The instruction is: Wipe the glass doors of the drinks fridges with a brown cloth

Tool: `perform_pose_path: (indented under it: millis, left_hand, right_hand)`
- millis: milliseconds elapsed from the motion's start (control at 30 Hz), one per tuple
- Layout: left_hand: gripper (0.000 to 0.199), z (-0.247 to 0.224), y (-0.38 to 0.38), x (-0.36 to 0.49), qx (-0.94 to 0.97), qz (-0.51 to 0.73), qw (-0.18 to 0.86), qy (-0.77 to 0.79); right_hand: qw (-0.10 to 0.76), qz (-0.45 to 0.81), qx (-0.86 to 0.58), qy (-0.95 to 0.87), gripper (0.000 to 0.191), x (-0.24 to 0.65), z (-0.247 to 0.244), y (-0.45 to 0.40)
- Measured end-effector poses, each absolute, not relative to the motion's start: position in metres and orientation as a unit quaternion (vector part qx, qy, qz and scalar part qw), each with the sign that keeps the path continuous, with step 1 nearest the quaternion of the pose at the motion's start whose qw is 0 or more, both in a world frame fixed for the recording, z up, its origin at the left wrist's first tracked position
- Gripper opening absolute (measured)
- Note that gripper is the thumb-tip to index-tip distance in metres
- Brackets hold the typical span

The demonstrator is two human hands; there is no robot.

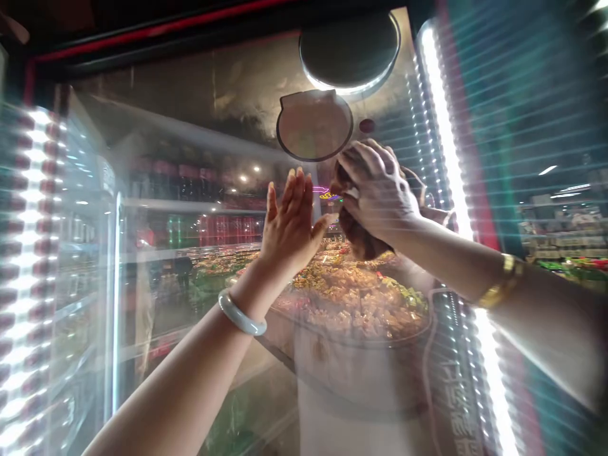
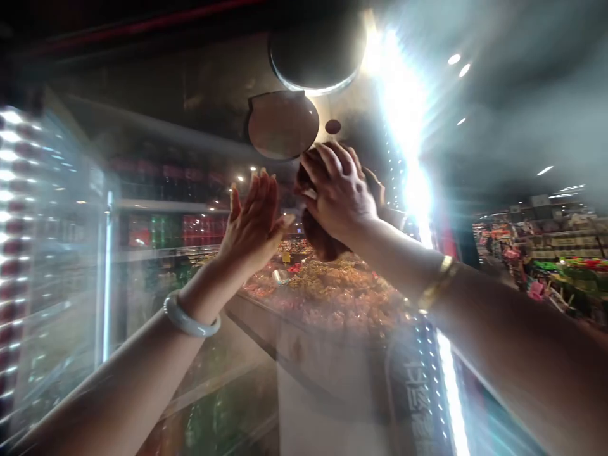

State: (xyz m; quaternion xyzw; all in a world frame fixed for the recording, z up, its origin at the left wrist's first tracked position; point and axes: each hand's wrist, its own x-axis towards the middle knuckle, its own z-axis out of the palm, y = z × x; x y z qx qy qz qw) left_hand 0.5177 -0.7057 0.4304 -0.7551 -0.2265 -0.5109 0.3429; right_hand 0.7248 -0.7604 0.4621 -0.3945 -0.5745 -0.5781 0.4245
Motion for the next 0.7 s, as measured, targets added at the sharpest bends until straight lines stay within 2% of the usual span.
perform_pose_path:
  millis: [100,300,400,533,600,700]
  left_hand:
    - [0.088,0.439,-0.705,0.510,-0.753,-0.516,0.323,-0.248]
    - [0.094,0.435,-0.701,0.495,-0.775,-0.520,0.282,-0.223]
    - [0.098,0.438,-0.701,0.487,-0.793,-0.519,0.243,-0.207]
    - [0.103,0.445,-0.698,0.471,-0.788,-0.523,0.239,-0.217]
    - [0.099,0.447,-0.694,0.459,-0.777,-0.533,0.242,-0.231]
    - [0.091,0.445,-0.685,0.439,-0.766,-0.542,0.243,-0.246]
  right_hand:
    - [0.448,-0.572,-0.401,-0.558,0.067,0.692,0.462,-0.750]
    - [0.333,-0.586,-0.367,-0.641,0.072,0.704,0.409,-0.760]
    - [0.384,-0.577,-0.375,-0.616,0.073,0.711,0.428,-0.758]
    - [0.462,-0.565,-0.400,-0.554,0.066,0.667,0.474,-0.740]
    - [0.454,-0.566,-0.402,-0.558,0.064,0.639,0.475,-0.733]
    - [0.393,-0.568,-0.366,-0.624,0.064,0.623,0.448,-0.732]
